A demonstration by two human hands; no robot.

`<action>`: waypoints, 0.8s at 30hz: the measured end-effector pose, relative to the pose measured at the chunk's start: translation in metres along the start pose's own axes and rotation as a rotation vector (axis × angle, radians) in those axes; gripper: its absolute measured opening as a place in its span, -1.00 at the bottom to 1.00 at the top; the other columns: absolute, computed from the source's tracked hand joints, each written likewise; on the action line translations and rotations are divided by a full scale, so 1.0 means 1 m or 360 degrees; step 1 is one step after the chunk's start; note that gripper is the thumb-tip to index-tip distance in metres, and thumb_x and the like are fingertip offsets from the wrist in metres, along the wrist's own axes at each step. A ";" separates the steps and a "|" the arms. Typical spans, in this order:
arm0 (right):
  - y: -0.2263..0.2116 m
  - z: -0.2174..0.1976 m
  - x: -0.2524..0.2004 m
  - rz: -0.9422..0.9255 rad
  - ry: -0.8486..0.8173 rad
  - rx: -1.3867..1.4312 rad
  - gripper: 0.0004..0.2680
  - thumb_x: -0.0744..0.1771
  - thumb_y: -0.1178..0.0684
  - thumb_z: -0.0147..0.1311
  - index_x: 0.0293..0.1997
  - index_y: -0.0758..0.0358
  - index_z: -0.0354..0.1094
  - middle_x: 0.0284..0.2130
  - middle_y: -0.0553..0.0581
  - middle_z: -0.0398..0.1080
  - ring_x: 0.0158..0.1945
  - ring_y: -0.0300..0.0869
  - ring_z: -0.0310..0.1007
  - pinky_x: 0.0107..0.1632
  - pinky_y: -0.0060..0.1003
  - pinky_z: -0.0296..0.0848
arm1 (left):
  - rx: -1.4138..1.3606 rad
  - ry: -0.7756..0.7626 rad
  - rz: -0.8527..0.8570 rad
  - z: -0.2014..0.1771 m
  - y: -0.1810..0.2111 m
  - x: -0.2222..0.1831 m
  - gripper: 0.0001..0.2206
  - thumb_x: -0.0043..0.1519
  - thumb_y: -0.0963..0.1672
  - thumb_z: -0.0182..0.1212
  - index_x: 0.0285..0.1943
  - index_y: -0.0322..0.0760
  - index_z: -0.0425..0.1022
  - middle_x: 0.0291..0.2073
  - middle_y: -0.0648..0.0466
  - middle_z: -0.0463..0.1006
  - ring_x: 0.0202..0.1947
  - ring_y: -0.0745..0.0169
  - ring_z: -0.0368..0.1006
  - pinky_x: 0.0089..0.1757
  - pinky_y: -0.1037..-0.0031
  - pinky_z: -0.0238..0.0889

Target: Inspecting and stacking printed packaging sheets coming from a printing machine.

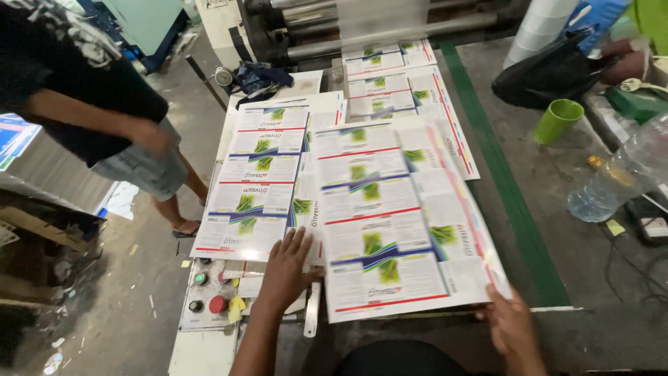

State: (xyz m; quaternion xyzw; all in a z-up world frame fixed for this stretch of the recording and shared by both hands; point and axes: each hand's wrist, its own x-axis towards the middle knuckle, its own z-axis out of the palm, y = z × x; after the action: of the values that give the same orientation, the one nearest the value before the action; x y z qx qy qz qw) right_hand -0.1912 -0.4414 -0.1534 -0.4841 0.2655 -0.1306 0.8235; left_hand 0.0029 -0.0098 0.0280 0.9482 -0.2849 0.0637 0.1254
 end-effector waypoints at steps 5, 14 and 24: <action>-0.003 -0.067 0.008 -0.0100 0.0107 -0.0033 -0.76 0.39 0.07 0.05 0.19 0.27 0.33 -0.29 0.12 0.49 -0.38 -0.17 0.45 -0.43 -0.24 0.36 | 0.0193 -0.0190 -0.0005 0.009 -0.030 0.001 -0.29 0.07 0.02 0.37 0.40 -0.36 0.32 0.46 -0.13 0.20 0.41 -0.11 0.06 0.26 0.02 -0.06; 0.009 -0.149 0.024 0.0273 0.0478 -0.0451 -0.69 0.40 0.14 0.00 0.33 0.29 0.26 -0.10 0.35 0.47 -0.29 0.02 0.49 -0.38 -0.04 0.37 | 0.0017 0.0278 -0.0206 -0.022 -0.031 0.007 -0.87 0.27 -0.14 0.15 -0.10 -0.15 0.61 -0.24 -0.01 0.69 -0.26 -0.10 0.60 -0.26 0.15 0.45; -0.011 -0.087 -0.014 0.0149 0.0388 -0.0523 -0.73 0.41 0.10 0.02 0.27 0.32 0.32 -0.20 0.23 0.51 -0.32 -0.11 0.48 -0.39 -0.21 0.36 | -0.0111 0.0772 -0.0229 -0.036 0.011 -0.008 -0.89 0.28 -0.14 0.26 -0.08 -0.22 0.61 -0.22 -0.05 0.68 -0.27 -0.11 0.60 -0.28 0.17 0.44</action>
State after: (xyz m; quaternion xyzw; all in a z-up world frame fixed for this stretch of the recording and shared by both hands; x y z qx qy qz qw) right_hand -0.2510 -0.5038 -0.1737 -0.5798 0.4031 -0.1047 0.7003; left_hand -0.0119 -0.0049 0.0631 0.9181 -0.1802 0.2704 0.2269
